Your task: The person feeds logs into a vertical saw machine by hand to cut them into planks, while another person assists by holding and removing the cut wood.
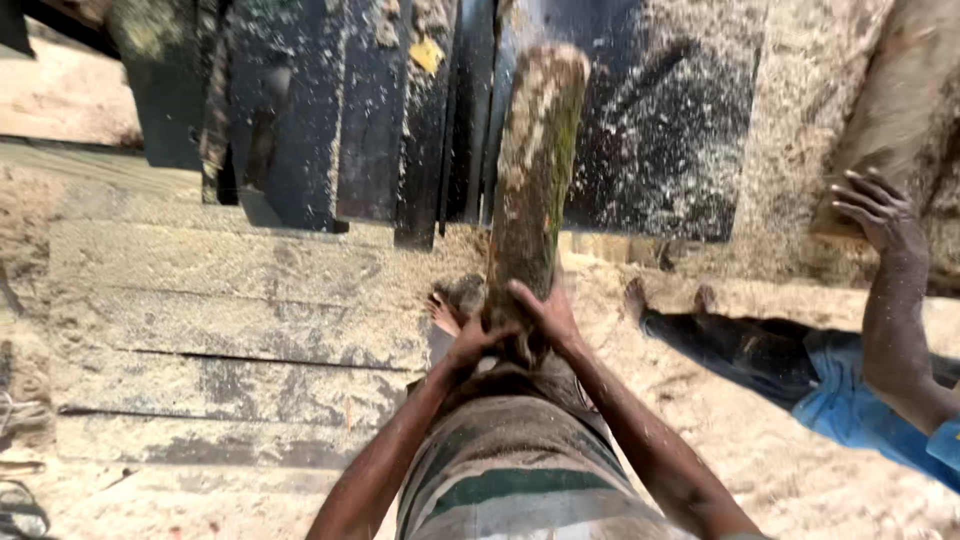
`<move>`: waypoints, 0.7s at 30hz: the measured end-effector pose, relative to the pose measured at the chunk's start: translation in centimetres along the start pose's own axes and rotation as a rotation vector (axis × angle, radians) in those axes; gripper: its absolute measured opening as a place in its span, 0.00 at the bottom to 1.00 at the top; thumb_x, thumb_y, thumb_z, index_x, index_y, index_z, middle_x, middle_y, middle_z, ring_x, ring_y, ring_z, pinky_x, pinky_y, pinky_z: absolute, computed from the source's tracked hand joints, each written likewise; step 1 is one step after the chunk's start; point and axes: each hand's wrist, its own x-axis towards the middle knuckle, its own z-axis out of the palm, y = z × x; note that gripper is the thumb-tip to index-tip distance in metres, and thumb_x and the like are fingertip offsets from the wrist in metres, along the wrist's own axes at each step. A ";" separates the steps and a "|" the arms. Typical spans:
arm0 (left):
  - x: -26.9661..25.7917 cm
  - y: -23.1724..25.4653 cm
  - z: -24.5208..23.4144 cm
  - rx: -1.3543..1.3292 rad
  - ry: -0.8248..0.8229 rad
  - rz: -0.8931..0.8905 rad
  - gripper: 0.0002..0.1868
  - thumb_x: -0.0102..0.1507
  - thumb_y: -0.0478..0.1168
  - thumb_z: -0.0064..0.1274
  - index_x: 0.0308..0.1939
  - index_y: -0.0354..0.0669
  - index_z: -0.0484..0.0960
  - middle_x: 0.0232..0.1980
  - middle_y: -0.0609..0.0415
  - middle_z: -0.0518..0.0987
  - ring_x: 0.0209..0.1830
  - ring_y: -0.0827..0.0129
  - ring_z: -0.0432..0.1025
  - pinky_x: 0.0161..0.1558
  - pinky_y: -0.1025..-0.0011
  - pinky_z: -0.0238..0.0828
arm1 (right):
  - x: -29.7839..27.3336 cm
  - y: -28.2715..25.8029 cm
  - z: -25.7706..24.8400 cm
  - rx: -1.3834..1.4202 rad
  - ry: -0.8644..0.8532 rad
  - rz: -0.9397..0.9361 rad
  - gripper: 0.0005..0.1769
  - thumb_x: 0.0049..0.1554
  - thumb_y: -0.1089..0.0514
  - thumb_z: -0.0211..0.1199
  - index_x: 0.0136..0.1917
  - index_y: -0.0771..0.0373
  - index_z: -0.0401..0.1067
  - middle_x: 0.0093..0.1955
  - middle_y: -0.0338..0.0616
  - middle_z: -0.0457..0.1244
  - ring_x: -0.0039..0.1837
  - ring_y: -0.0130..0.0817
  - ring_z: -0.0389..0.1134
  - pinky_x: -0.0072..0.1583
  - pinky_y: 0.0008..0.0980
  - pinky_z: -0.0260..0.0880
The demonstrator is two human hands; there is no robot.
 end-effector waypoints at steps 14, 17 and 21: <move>-0.5 7.2 0.5 0.381 0.128 -0.371 0.82 0.41 0.70 0.74 0.76 0.21 0.39 0.75 0.29 0.61 0.74 0.42 0.62 0.73 0.55 0.64 | 4.2 -0.6 0.2 -0.140 -0.038 0.027 0.78 0.44 0.34 0.80 0.85 0.60 0.26 0.77 0.64 0.54 0.74 0.55 0.61 0.70 0.53 0.67; 1.3 8.2 0.7 0.330 0.187 -0.252 0.76 0.38 0.69 0.75 0.73 0.24 0.50 0.70 0.32 0.69 0.71 0.45 0.68 0.70 0.57 0.68 | 5.1 -3.4 -0.4 -0.061 -0.019 -0.024 0.78 0.41 0.36 0.77 0.84 0.53 0.24 0.72 0.61 0.58 0.68 0.51 0.66 0.67 0.48 0.70; 3.1 10.1 -0.8 0.283 0.153 -0.262 0.75 0.39 0.67 0.74 0.74 0.28 0.48 0.69 0.34 0.71 0.69 0.47 0.69 0.68 0.57 0.70 | 5.4 -7.6 0.2 -0.121 0.057 -0.155 0.66 0.44 0.35 0.75 0.82 0.57 0.43 0.66 0.59 0.65 0.64 0.48 0.71 0.64 0.44 0.73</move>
